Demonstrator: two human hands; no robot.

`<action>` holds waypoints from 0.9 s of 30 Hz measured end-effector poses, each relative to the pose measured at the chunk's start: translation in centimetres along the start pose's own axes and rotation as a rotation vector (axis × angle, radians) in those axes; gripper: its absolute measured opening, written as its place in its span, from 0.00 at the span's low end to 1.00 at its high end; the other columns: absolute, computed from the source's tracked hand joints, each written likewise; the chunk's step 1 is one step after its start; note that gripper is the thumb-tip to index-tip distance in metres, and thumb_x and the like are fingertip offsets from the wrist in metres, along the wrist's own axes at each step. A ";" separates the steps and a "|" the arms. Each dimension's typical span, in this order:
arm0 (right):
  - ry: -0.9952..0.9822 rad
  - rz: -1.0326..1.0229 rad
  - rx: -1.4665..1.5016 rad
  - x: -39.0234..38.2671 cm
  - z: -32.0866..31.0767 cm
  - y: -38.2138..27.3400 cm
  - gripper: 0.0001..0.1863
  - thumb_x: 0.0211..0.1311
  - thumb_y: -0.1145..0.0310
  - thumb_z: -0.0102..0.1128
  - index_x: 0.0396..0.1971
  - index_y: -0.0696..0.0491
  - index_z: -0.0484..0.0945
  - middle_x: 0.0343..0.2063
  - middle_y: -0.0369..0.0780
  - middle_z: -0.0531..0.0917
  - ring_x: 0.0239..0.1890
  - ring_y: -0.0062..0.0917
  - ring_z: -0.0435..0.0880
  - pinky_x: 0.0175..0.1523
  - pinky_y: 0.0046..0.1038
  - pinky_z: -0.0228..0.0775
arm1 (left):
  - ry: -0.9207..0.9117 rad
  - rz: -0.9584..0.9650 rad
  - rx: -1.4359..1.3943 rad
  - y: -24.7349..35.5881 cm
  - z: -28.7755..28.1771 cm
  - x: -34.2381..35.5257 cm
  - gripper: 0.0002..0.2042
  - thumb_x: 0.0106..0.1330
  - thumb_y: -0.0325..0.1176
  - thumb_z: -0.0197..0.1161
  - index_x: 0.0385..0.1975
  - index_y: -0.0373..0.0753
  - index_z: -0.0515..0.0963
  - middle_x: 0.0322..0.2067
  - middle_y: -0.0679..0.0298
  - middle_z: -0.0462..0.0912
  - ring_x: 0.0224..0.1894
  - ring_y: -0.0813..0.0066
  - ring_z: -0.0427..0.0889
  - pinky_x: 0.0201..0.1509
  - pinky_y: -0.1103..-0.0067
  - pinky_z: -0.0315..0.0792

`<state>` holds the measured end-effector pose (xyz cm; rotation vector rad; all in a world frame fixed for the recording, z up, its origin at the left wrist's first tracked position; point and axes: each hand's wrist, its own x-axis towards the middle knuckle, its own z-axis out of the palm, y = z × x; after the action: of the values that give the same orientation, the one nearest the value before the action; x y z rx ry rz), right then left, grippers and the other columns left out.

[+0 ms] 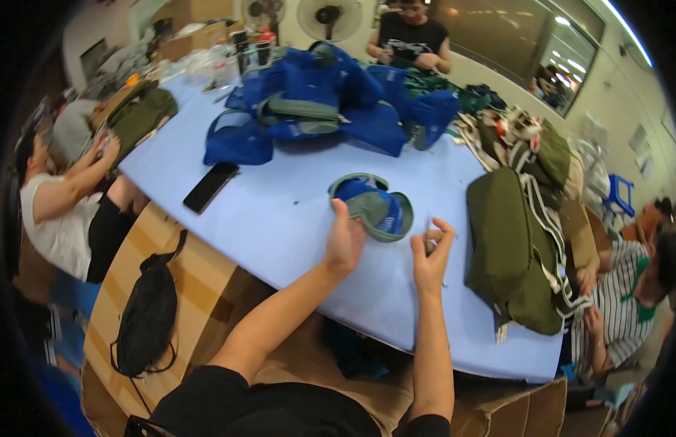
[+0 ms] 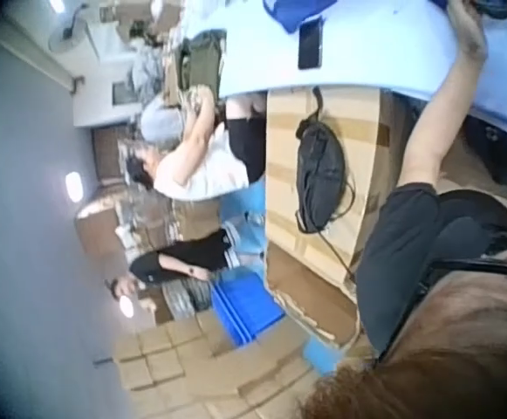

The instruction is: Trimming excess threads and finishing blue mesh bags using thread nippers.

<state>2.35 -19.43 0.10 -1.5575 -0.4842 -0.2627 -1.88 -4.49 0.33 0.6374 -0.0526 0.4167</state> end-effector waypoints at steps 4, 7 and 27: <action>-0.005 -0.037 -0.003 -0.3 -1.0 0.3 0.20 0.56 0.71 0.54 0.46 0.55 0.59 0.25 0.31 0.65 0.23 0.11 0.61 0.29 0.13 0.54 | -0.117 -0.105 -0.042 -1.8 0.1 -0.6 0.32 0.64 0.58 0.32 0.53 0.35 0.62 0.50 0.59 0.69 0.54 0.69 0.66 0.58 0.73 0.57; 0.018 -0.076 -0.039 -0.4 -1.2 0.7 0.17 0.57 0.70 0.54 0.44 0.56 0.62 0.25 0.31 0.67 0.24 0.11 0.63 0.29 0.13 0.55 | -0.145 -0.170 -0.027 -2.5 -0.3 -0.8 0.32 0.64 0.59 0.30 0.54 0.36 0.61 0.52 0.60 0.68 0.56 0.69 0.64 0.60 0.71 0.54; 0.043 -0.474 -0.446 -0.3 -1.2 -1.2 0.13 0.42 0.75 0.66 0.29 0.58 0.74 0.22 0.40 0.75 0.22 0.25 0.74 0.25 0.21 0.65 | -0.257 -0.284 0.002 -1.7 0.0 -1.2 0.33 0.64 0.60 0.24 0.56 0.39 0.59 0.53 0.60 0.66 0.57 0.67 0.64 0.59 0.68 0.58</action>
<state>1.73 -20.71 1.06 -1.8462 -0.7992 -0.8109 -2.34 -6.20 -0.83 0.6867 -0.2033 0.0596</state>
